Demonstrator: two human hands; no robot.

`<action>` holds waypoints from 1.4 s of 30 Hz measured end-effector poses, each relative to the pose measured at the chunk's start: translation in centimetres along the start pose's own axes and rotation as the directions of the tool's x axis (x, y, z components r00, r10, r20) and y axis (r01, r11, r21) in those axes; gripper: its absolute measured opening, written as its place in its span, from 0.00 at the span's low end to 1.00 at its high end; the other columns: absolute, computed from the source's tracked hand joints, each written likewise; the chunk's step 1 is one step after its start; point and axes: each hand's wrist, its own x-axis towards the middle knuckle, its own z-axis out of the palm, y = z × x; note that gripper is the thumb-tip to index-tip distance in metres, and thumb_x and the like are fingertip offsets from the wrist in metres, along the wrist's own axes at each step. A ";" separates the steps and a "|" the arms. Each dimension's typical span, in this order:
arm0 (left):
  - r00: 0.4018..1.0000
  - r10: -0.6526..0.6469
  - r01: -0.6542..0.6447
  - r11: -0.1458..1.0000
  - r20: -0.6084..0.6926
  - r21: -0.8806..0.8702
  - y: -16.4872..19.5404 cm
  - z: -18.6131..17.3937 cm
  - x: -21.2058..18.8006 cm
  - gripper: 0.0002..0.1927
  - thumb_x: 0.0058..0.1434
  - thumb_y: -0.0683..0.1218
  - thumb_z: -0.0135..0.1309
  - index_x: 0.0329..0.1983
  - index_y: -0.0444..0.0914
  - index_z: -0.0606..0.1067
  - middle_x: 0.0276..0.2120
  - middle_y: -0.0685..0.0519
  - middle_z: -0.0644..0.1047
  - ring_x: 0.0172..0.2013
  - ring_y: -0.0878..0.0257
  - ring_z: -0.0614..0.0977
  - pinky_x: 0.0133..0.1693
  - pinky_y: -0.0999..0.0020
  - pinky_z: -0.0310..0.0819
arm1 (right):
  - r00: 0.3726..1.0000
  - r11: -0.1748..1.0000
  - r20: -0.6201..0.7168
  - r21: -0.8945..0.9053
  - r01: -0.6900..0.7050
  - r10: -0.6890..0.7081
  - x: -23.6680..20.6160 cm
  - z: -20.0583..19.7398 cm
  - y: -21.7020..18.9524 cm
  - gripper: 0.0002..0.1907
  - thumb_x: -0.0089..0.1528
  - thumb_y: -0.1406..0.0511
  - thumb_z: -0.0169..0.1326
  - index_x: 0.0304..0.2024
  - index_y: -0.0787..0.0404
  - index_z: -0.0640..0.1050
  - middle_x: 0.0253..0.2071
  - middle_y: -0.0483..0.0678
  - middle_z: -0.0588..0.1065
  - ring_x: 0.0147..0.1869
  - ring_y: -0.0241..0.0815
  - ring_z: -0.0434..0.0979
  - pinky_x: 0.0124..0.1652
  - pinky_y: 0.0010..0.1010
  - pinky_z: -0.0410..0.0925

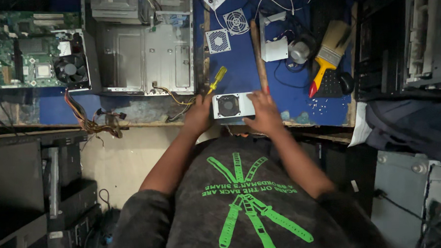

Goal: The person uses a yellow screwdriver to remove screws from a white computer power supply unit on a blue workbench. They remove the fan cover, then the fan, and finally the metal casing, placing each part on the table.

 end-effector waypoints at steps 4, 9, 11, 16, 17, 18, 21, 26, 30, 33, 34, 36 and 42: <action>0.970 0.145 -0.148 0.989 -0.193 0.002 -0.4 0.9 -1.2 0.43 0.52 0.38 0.60 0.72 0.45 0.60 0.54 0.40 0.70 0.52 0.39 0.76 0.50 0.47 0.74 | 0.989 0.998 0.146 -0.059 -0.014 0.023 0.9 -0.1 1.0 0.57 0.40 0.59 0.74 0.69 0.57 0.62 0.71 0.58 0.57 0.74 0.62 0.53 0.67 0.52 0.52; 0.975 0.005 -0.045 0.984 -0.223 -0.175 -0.4 2.4 -3.0 0.45 0.44 0.41 0.65 0.67 0.40 0.61 0.53 0.35 0.68 0.53 0.36 0.72 0.47 0.46 0.71 | 0.974 0.985 0.211 -0.133 0.109 -0.080 2.4 1.2 2.1 0.60 0.40 0.57 0.74 0.71 0.60 0.59 0.71 0.57 0.58 0.75 0.60 0.53 0.66 0.56 0.49; 0.908 0.063 -0.164 0.963 -0.415 -0.212 -0.9 3.1 -3.9 0.39 0.53 0.41 0.61 0.68 0.41 0.62 0.57 0.38 0.71 0.56 0.40 0.75 0.50 0.50 0.74 | 0.979 0.984 0.168 -0.112 0.135 -0.115 2.7 2.0 2.6 0.58 0.41 0.57 0.73 0.69 0.62 0.61 0.68 0.58 0.62 0.73 0.59 0.57 0.67 0.55 0.51; 0.846 -0.190 0.024 0.947 -0.499 -0.319 -2.2 4.1 -7.3 0.30 0.61 0.46 0.60 0.66 0.39 0.67 0.46 0.43 0.78 0.43 0.48 0.81 0.43 0.54 0.77 | 0.972 0.974 0.078 -0.041 0.224 -0.220 3.1 2.8 3.9 0.51 0.41 0.57 0.72 0.64 0.63 0.67 0.62 0.57 0.69 0.68 0.58 0.65 0.65 0.51 0.57; 0.823 -0.235 0.057 0.940 -0.517 -0.337 -2.5 4.0 -7.9 0.27 0.61 0.47 0.60 0.63 0.39 0.70 0.44 0.44 0.79 0.39 0.49 0.82 0.41 0.55 0.77 | 0.971 0.971 0.061 -0.037 0.235 -0.232 3.1 2.8 4.0 0.50 0.41 0.57 0.72 0.63 0.63 0.67 0.61 0.57 0.69 0.67 0.58 0.66 0.65 0.50 0.58; 0.798 -0.281 0.089 0.930 -0.534 -0.356 -3.0 3.8 -8.3 0.24 0.61 0.48 0.61 0.60 0.40 0.73 0.42 0.46 0.80 0.35 0.50 0.83 0.40 0.56 0.77 | 0.969 0.969 0.043 -0.033 0.246 -0.245 3.1 2.8 4.1 0.48 0.41 0.57 0.73 0.62 0.62 0.68 0.60 0.56 0.70 0.66 0.58 0.67 0.64 0.49 0.58; 0.752 -0.138 0.024 0.983 -0.644 -0.183 -5.0 2.4 -9.8 0.12 0.61 0.47 0.62 0.46 0.40 0.78 0.36 0.48 0.80 0.37 0.51 0.82 0.40 0.56 0.77 | 0.963 0.961 0.024 -0.058 0.269 -0.268 3.1 2.7 4.3 0.50 0.39 0.57 0.73 0.62 0.64 0.68 0.60 0.57 0.70 0.65 0.58 0.67 0.64 0.49 0.59; 0.810 -0.005 0.044 0.998 -0.587 0.053 -10.4 -2.2 -11.5 0.11 0.62 0.43 0.59 0.47 0.39 0.79 0.37 0.47 0.79 0.40 0.47 0.80 0.41 0.52 0.74 | 0.969 0.968 0.028 -0.047 0.247 -0.245 3.2 2.8 4.3 0.49 0.41 0.57 0.73 0.62 0.62 0.69 0.59 0.56 0.71 0.65 0.58 0.67 0.63 0.49 0.59; 0.853 0.019 0.106 0.972 -0.521 0.210 -12.6 -4.4 -12.2 0.06 0.64 0.44 0.57 0.43 0.41 0.79 0.37 0.48 0.79 0.38 0.47 0.78 0.39 0.51 0.71 | 0.971 0.970 0.013 -0.038 0.241 -0.240 3.2 3.0 4.3 0.48 0.42 0.57 0.72 0.62 0.63 0.69 0.58 0.57 0.71 0.65 0.59 0.67 0.63 0.49 0.60; 0.846 0.077 0.075 0.962 -0.527 0.261 -12.9 -5.2 -11.2 0.08 0.63 0.43 0.56 0.45 0.43 0.79 0.37 0.50 0.78 0.42 0.48 0.78 0.42 0.52 0.71 | 0.967 0.967 -0.024 -0.020 0.252 -0.253 3.1 3.1 4.1 0.49 0.41 0.57 0.73 0.62 0.64 0.68 0.58 0.58 0.70 0.65 0.60 0.67 0.62 0.50 0.59; 0.843 0.086 0.081 0.955 -0.531 0.284 -12.9 -5.6 -10.5 0.09 0.61 0.42 0.56 0.45 0.43 0.80 0.38 0.50 0.78 0.43 0.48 0.78 0.43 0.52 0.71 | 0.969 0.969 -0.026 -0.023 0.247 -0.248 3.1 3.1 4.0 0.48 0.42 0.57 0.72 0.62 0.63 0.69 0.58 0.58 0.71 0.65 0.60 0.67 0.63 0.50 0.60; 0.847 0.097 0.086 0.945 -0.523 0.316 -12.5 -5.5 -9.4 0.12 0.59 0.40 0.54 0.45 0.44 0.80 0.39 0.52 0.78 0.45 0.49 0.78 0.45 0.51 0.72 | 0.975 0.975 -0.010 -0.031 0.220 -0.221 2.8 3.0 3.7 0.47 0.42 0.58 0.72 0.62 0.62 0.69 0.58 0.57 0.71 0.66 0.60 0.66 0.64 0.49 0.60; 0.865 0.114 0.015 0.967 -0.488 0.253 -12.6 -6.8 -6.1 0.15 0.55 0.41 0.54 0.45 0.42 0.82 0.38 0.47 0.77 0.41 0.46 0.76 0.41 0.50 0.71 | 0.989 0.989 -0.022 -0.035 0.145 -0.146 2.0 2.7 2.5 0.49 0.39 0.57 0.72 0.60 0.63 0.70 0.58 0.57 0.71 0.66 0.60 0.66 0.64 0.49 0.59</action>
